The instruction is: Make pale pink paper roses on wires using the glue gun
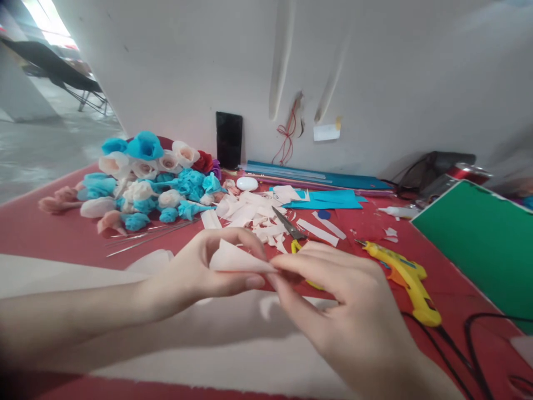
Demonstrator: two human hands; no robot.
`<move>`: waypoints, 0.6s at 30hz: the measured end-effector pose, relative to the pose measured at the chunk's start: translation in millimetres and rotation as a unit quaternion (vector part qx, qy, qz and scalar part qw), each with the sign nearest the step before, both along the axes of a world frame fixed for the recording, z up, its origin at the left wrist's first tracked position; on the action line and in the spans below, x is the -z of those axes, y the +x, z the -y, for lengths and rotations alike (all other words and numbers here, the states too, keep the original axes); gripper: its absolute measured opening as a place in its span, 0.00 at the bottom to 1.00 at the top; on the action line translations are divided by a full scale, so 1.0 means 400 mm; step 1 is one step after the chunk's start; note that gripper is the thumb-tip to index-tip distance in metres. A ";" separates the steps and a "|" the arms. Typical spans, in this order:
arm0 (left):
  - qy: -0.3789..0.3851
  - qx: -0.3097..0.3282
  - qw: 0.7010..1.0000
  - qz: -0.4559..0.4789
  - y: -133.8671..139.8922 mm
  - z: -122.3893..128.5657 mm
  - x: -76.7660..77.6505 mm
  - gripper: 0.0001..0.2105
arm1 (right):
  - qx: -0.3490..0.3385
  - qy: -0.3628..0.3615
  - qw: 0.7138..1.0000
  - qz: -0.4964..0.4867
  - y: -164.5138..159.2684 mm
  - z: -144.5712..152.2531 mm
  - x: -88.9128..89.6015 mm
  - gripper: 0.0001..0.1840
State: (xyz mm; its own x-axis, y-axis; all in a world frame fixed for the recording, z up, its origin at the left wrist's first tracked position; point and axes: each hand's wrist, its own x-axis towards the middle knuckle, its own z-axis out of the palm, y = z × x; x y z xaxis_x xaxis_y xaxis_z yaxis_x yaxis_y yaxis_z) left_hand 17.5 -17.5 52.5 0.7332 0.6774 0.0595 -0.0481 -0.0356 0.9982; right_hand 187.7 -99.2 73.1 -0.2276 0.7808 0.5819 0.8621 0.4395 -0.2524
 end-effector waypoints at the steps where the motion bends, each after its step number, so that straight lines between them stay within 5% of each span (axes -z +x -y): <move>1: 0.024 0.007 1.000 -0.011 -0.001 -0.004 0.000 0.06 | -0.004 -0.009 1.000 0.002 0.005 -0.002 -0.003 0.08; 9: 0.098 0.067 0.985 -0.127 -0.007 -0.012 0.004 0.13 | -0.042 -0.087 0.995 0.013 0.035 -0.001 0.011 0.07; 18: 0.076 0.032 0.988 -0.131 0.004 -0.003 0.035 0.11 | -0.047 -0.086 0.994 0.042 0.028 0.001 0.026 0.09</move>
